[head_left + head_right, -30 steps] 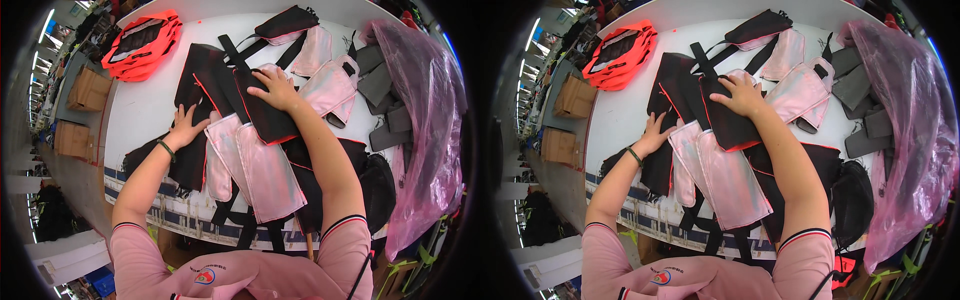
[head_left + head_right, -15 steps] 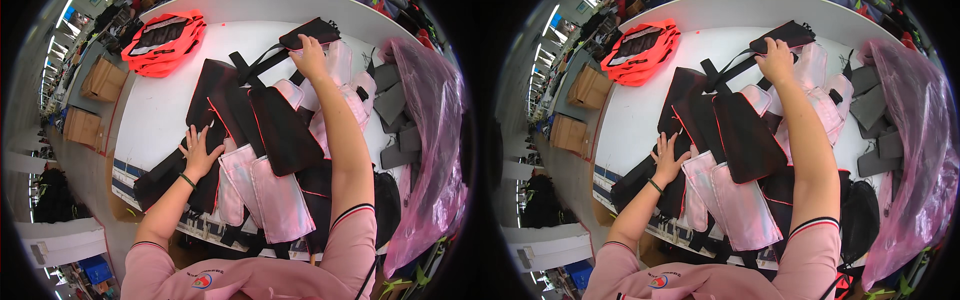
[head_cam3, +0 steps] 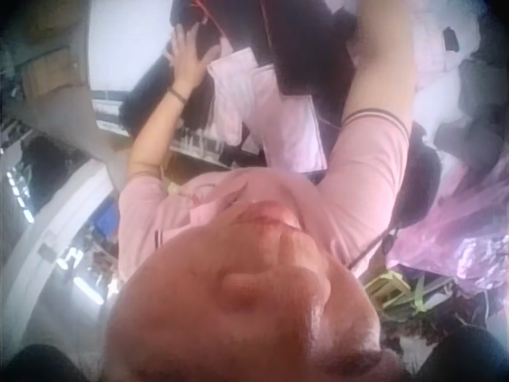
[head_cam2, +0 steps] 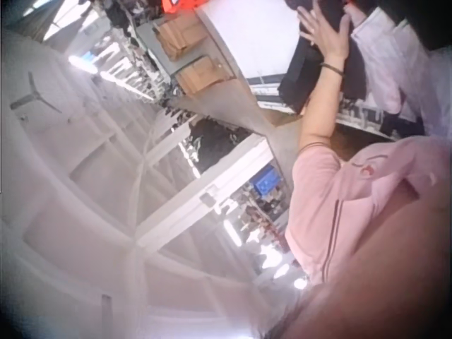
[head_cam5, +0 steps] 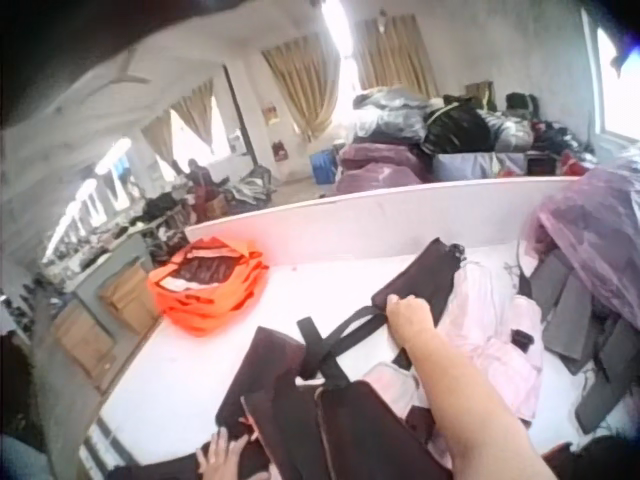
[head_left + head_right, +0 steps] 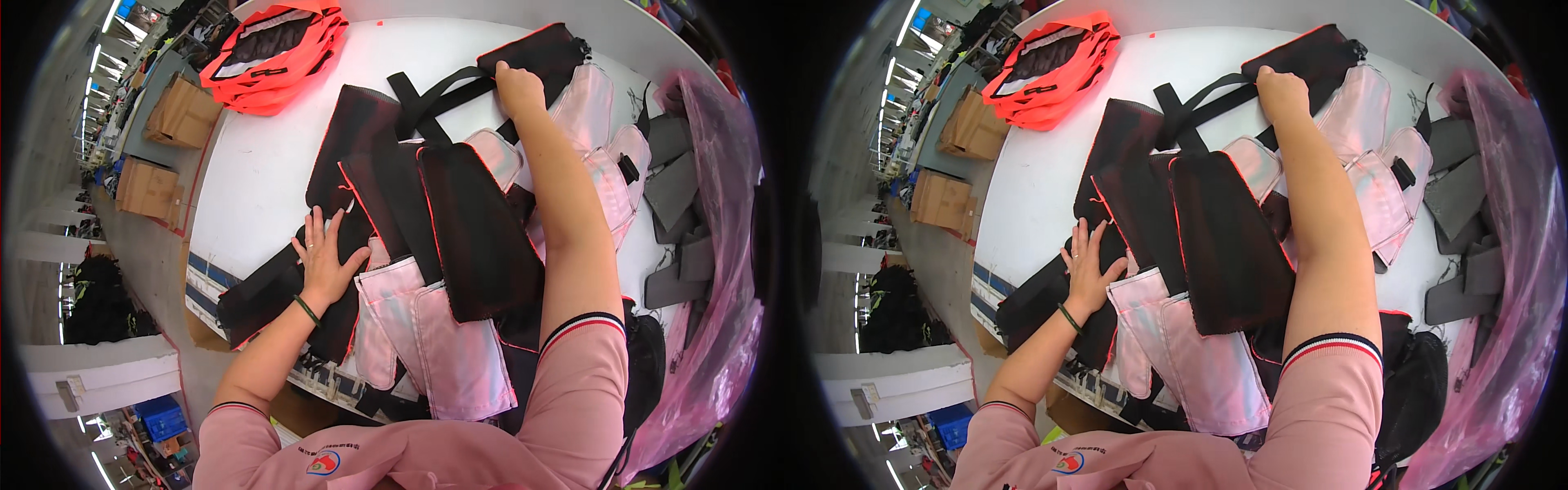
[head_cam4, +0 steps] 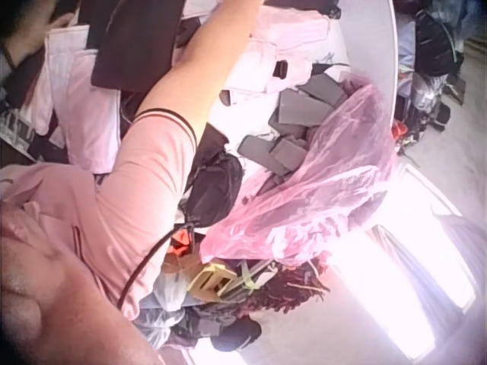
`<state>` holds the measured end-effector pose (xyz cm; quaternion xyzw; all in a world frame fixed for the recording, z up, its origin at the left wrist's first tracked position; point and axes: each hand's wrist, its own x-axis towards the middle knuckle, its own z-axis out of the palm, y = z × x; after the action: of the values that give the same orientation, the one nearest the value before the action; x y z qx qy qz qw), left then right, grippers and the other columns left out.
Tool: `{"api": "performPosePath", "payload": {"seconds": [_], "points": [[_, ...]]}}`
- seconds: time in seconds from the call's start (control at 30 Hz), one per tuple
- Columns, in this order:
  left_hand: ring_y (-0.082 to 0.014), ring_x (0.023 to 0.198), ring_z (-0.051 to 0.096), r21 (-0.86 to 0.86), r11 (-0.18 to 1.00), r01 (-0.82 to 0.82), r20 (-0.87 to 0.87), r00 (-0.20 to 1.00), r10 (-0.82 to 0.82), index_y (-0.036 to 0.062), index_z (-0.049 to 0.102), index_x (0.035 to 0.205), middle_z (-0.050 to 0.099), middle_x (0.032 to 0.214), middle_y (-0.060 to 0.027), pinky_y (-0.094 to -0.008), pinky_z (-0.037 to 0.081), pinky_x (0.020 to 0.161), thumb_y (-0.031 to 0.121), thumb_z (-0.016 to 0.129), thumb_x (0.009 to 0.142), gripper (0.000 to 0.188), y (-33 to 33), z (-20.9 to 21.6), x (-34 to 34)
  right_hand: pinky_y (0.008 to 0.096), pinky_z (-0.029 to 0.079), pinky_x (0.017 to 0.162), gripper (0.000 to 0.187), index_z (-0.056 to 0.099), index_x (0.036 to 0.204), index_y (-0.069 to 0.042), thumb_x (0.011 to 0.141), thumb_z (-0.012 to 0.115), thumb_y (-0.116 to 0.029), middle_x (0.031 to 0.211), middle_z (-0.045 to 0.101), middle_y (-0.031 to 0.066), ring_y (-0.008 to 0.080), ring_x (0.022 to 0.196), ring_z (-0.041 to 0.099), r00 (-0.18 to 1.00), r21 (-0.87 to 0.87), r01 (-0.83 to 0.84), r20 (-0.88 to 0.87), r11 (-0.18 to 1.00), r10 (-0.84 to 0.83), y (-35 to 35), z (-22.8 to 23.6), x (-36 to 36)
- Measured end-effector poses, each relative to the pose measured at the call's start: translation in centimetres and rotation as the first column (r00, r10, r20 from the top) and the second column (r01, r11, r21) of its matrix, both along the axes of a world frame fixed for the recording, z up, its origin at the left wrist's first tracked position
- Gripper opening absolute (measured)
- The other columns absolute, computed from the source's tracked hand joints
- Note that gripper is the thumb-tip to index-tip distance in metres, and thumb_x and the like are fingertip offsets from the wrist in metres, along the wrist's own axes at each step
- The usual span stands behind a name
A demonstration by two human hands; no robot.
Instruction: Assembling components of sports or safety gear by inserting padding and adjusting straps.
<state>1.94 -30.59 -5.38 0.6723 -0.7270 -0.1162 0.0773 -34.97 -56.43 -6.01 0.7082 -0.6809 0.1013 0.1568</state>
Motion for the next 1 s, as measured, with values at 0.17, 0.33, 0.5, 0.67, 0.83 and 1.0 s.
{"api": "performPosePath", "payload": {"seconds": [0.17,0.33,0.5,0.67,0.83,1.0], "points": [[-0.0390,0.141,0.009,-0.021,1.000,0.000,-0.011,1.000,-0.001,0.0168,0.030,0.144,0.011,0.153,-0.0214,-0.0655,0.001,0.105,0.060,0.058,0.080,0.081,0.1,-0.2,0.1,0.0417,0.052,0.064,0.016,0.054,0.101,-0.007,0.085,0.051,-0.011,0.078,0.067,0.0138,0.0310,0.077,0.067,0.993,-0.017,-0.002,0.116,1.000,0.004,3.0,2.8,-1.3],[-0.0382,0.141,0.010,-0.032,0.999,-0.011,0.005,1.000,0.011,0.0170,0.032,0.143,0.013,0.153,-0.0197,-0.0649,0.001,0.106,0.060,0.058,0.080,0.080,0.0,-0.1,-0.5,0.0425,0.050,0.064,0.028,0.058,0.110,-0.015,0.082,0.059,-0.017,0.074,0.065,0.0145,0.0327,0.070,0.063,0.911,-0.439,0.107,0.402,0.892,0.088,9.9,10.5,-3.8],[-0.0364,0.141,0.011,-0.055,0.998,-0.028,0.006,1.000,0.028,0.0182,0.032,0.143,0.014,0.153,-0.0183,-0.0652,0.002,0.106,0.060,0.057,0.081,0.079,0.2,0.0,-0.1,0.0352,0.048,0.065,0.039,0.060,0.111,-0.010,0.073,0.059,-0.002,0.087,0.066,0.0152,0.0282,0.071,0.063,0.688,-0.198,-0.261,0.648,0.945,0.326,21.6,18.5,-2.8],[-0.0346,0.142,0.012,-0.062,0.997,-0.051,0.014,0.999,0.052,0.0182,0.033,0.143,0.015,0.153,-0.0169,-0.0655,0.003,0.106,0.061,0.056,0.080,0.079,0.6,0.0,0.8,0.0336,0.038,0.101,0.067,0.049,0.131,-0.004,0.069,0.074,-0.008,0.125,0.057,0.0106,0.0227,0.115,0.054,0.399,0.180,-0.759,0.888,0.625,0.229,25.9,20.4,-4.3],[-0.0350,0.141,0.013,-0.058,0.998,-0.014,0.009,1.000,0.015,0.0186,0.033,0.143,0.015,0.153,-0.0163,-0.0658,0.004,0.106,0.060,0.056,0.080,0.079,0.4,-0.2,-0.8,0.0455,0.038,0.102,0.085,0.030,0.143,-0.011,0.075,0.072,-0.039,0.141,0.040,0.0197,0.0373,0.128,0.041,0.760,0.094,0.236,0.602,0.967,-0.244,17.0,9.1,-13.3],[-0.0352,0.141,0.013,-0.061,0.997,-0.038,0.027,0.999,0.040,0.0186,0.033,0.143,0.015,0.153,-0.0164,-0.0661,0.004,0.106,0.060,0.056,0.081,0.078,0.5,-0.4,0.1,0.0714,0.022,0.098,0.096,0.034,0.141,-0.024,0.062,0.071,-0.064,0.149,0.020,0.0237,0.0494,0.133,0.024,0.679,0.484,0.458,0.351,0.746,-0.645,14.3,7.4,-8.0]]}}
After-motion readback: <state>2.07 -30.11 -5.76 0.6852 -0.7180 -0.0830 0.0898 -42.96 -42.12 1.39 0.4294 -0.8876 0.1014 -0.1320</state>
